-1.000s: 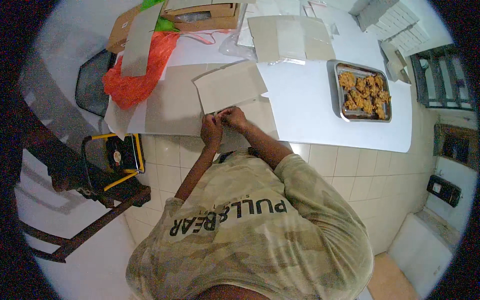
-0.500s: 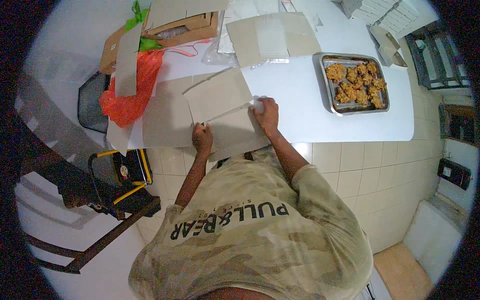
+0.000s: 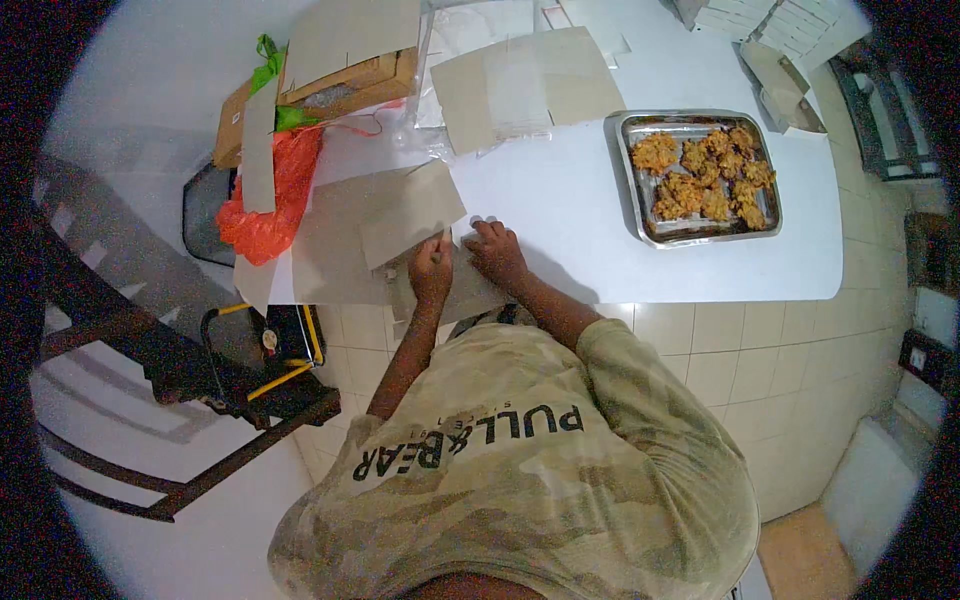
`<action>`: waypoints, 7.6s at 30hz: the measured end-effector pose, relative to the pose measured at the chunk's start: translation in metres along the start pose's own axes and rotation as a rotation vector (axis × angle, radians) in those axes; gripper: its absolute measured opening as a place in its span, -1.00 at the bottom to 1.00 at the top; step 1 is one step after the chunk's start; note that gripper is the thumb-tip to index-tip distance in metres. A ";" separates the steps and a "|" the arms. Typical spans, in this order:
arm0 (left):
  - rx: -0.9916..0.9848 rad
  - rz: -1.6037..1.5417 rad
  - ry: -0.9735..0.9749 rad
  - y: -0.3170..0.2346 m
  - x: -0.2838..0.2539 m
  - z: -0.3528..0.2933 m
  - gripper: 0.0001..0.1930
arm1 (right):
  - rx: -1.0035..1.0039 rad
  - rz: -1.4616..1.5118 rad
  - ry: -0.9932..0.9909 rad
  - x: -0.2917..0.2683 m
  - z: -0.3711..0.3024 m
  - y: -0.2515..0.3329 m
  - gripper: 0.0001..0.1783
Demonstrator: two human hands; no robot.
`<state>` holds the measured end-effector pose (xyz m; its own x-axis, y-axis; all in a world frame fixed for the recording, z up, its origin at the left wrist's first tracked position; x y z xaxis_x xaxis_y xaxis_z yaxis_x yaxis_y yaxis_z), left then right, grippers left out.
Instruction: The person folds white cardboard blanks into boxes by hand, then places a clear plastic sheet inside one of the assembled boxes.
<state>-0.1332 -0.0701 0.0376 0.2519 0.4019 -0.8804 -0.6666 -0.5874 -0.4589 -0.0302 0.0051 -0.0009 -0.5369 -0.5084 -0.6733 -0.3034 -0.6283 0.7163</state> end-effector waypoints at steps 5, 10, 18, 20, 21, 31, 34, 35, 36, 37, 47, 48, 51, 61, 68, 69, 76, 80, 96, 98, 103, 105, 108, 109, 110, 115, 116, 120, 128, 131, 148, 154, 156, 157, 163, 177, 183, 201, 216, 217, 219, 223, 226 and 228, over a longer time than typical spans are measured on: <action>-0.153 0.124 0.098 0.012 0.021 0.028 -0.76 | 0.035 0.017 0.127 0.004 0.005 0.002 -0.65; -0.137 0.117 0.168 0.010 0.016 0.025 -0.77 | 0.148 0.253 0.062 0.016 0.011 -0.013 -0.63; -0.340 -0.050 0.390 0.022 0.028 -0.002 -0.82 | 0.701 0.566 0.288 0.046 0.001 -0.045 -0.51; -0.278 -0.048 0.359 0.029 0.029 -0.007 -0.79 | 0.671 0.655 0.283 0.044 -0.003 -0.043 -0.50; -0.215 -0.051 0.334 0.025 0.028 -0.009 -0.77 | 0.676 0.655 0.285 0.041 -0.005 -0.041 -0.50; -0.382 -0.424 0.275 0.017 0.027 0.001 -0.85 | 0.766 0.887 0.228 0.037 -0.021 -0.035 -0.66; -0.253 -0.220 0.176 0.004 0.015 0.017 -0.83 | 0.774 1.158 0.182 0.044 -0.017 -0.041 -0.84; -0.200 -0.159 0.182 -0.004 0.011 0.022 -0.82 | 0.726 1.285 0.113 0.042 -0.014 -0.046 -0.93; -0.154 -0.095 0.185 -0.009 0.007 0.024 -0.82 | 0.722 1.282 0.115 0.039 -0.013 -0.049 -0.93; -0.154 -0.097 0.180 -0.010 0.004 0.024 -0.82 | 0.730 1.328 0.134 0.038 -0.013 -0.053 -0.91; -0.091 -0.084 0.231 -0.011 0.018 0.004 -0.85 | 0.885 1.385 0.170 0.016 -0.027 -0.051 -0.82; -0.118 -0.193 0.235 -0.010 0.021 0.001 -0.84 | 0.890 1.385 0.163 0.017 -0.029 -0.053 -0.82; -0.296 -0.378 0.366 0.002 0.039 -0.012 -0.82 | 0.931 1.378 0.199 0.023 -0.036 -0.057 -0.81; -0.683 -0.897 0.420 0.006 0.052 -0.028 -0.80 | 1.024 1.601 0.152 0.029 -0.040 -0.057 -0.78; -0.764 -0.903 0.387 0.007 0.053 -0.032 -0.75 | 1.024 1.633 0.249 0.030 -0.037 -0.054 -0.82; -0.735 -0.872 0.379 0.008 0.054 -0.031 -0.74 | 1.023 1.633 0.249 0.034 -0.036 -0.057 -0.82; -0.572 -0.760 0.398 0.009 0.064 -0.033 -0.73 | 0.973 1.363 0.234 0.038 -0.038 -0.058 -0.80; -0.527 -0.647 0.260 0.007 0.067 -0.035 -0.81 | 0.823 1.113 0.161 0.030 -0.034 -0.064 -0.82; -0.301 -0.294 0.171 0.014 0.068 -0.035 -0.78 | 0.649 0.629 0.296 0.011 -0.009 -0.065 -0.71; -0.324 -0.297 0.165 0.019 0.073 -0.036 -0.76 | 0.748 0.812 0.261 0.021 -0.010 -0.073 -0.71; -0.459 -0.327 0.300 0.006 0.068 -0.029 -0.74 | 0.761 0.664 0.258 0.010 -0.004 -0.074 -0.72; -0.474 -0.323 0.214 0.009 0.062 -0.027 -0.73 | 0.740 0.631 0.324 0.009 -0.001 -0.067 -0.72; -0.440 -0.304 0.135 0.003 0.056 -0.027 -0.75 | 0.485 0.306 0.257 -0.003 0.010 -0.050 -0.72; -0.454 -0.304 0.132 0.005 0.057 -0.026 -0.75 | 0.389 0.248 0.212 -0.004 0.011 -0.051 -0.72; -0.442 -0.313 0.205 0.005 0.062 -0.024 -0.75 | 0.293 0.192 0.165 -0.005 0.013 -0.050 -0.72; -0.457 -0.454 0.249 0.005 0.071 -0.024 -0.76 | 0.506 0.383 0.201 0.002 0.009 -0.066 -0.72; -0.482 -0.488 0.267 0.007 0.072 -0.025 -0.76 | 0.533 0.451 0.193 0.001 0.008 -0.067 -0.73; -0.556 -0.615 0.332 0.010 0.077 -0.029 -0.79 | 0.882 0.799 0.205 0.010 -0.002 -0.070 -0.72; -0.518 -0.559 0.352 0.003 0.072 -0.021 -0.77 | 0.784 0.831 0.282 0.013 -0.001 -0.064 -0.69; -0.523 -0.574 0.354 0.001 0.073 -0.020 -0.79 | 0.635 0.661 0.217 0.018 -0.003 -0.074 -0.63; -0.452 -0.792 0.270 0.030 0.114 -0.034 -0.78 | 0.360 -0.017 0.223 -0.015 0.020 -0.021 -0.68; -0.516 -0.710 0.414 0.021 0.099 -0.030 -0.77 | 0.432 -0.193 0.278 -0.008 0.010 -0.025 -0.64; -0.339 -0.490 0.452 0.022 0.088 -0.027 -0.75 | 0.393 -0.236 0.287 -0.008 0.013 -0.016 -0.63; -0.331 -0.499 0.452 0.017 0.071 -0.023 -0.75 | 0.378 -0.253 0.312 -0.008 0.015 -0.016 -0.63; -0.377 -0.773 0.412 0.063 -0.003 -0.058 -0.77 | 0.397 -0.348 0.391 0.001 0.019 -0.029 -0.66; -0.163 -0.124 0.608 0.119 0.011 -0.037 -0.65 | 0.134 -0.277 -0.004 -0.022 0.048 0.032 -0.72; -0.379 -0.634 0.717 0.103 0.021 -0.025 -0.73 | -0.378 -0.053 0.479 0.049 -0.022 0.106 -0.79; -0.338 -0.686 0.569 0.105 0.024 -0.031 -0.75 | 0.435 0.525 -0.040 0.031 -0.009 0.041 -0.89; -0.562 -0.881 0.517 0.121 0.032 -0.049 -0.77 | 0.503 0.681 0.300 0.074 0.009 0.015 -0.85; -0.556 -0.918 0.510 0.120 0.033 -0.051 -0.76 | 0.517 0.706 0.320 0.079 0.011 0.014 -0.83; -0.553 -0.961 0.498 0.119 0.032 -0.053 -0.74 | 0.530 0.727 0.346 0.083 0.014 0.012 -0.80; -0.570 -0.933 0.530 0.116 0.028 -0.055 -0.73 | 0.518 0.521 0.471 0.083 0.023 0.009 -0.78; -0.566 -0.928 0.533 0.123 0.036 -0.058 -0.73 | 0.449 0.401 0.579 0.081 0.030 0.024 -0.75; -0.575 -1.005 0.513 0.124 0.040 -0.059 -0.73 | 0.438 0.382 0.619 0.083 0.031 0.022 -0.73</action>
<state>-0.1646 -0.1686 -0.0615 0.7966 0.6044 -0.0003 0.3439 -0.4537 -0.8221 -0.1060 -0.0329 -0.0350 -0.1762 -0.9500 -0.2577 -0.5348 -0.1274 0.8353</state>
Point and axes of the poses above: each hand's wrist, its own z-axis towards the middle knuckle, its own x-axis out of the palm, y = z × x, the point moved 7 cm from there along z, towards the middle knuckle, and after that the axes turned 7 degrees about z, right-handed, at the moved point
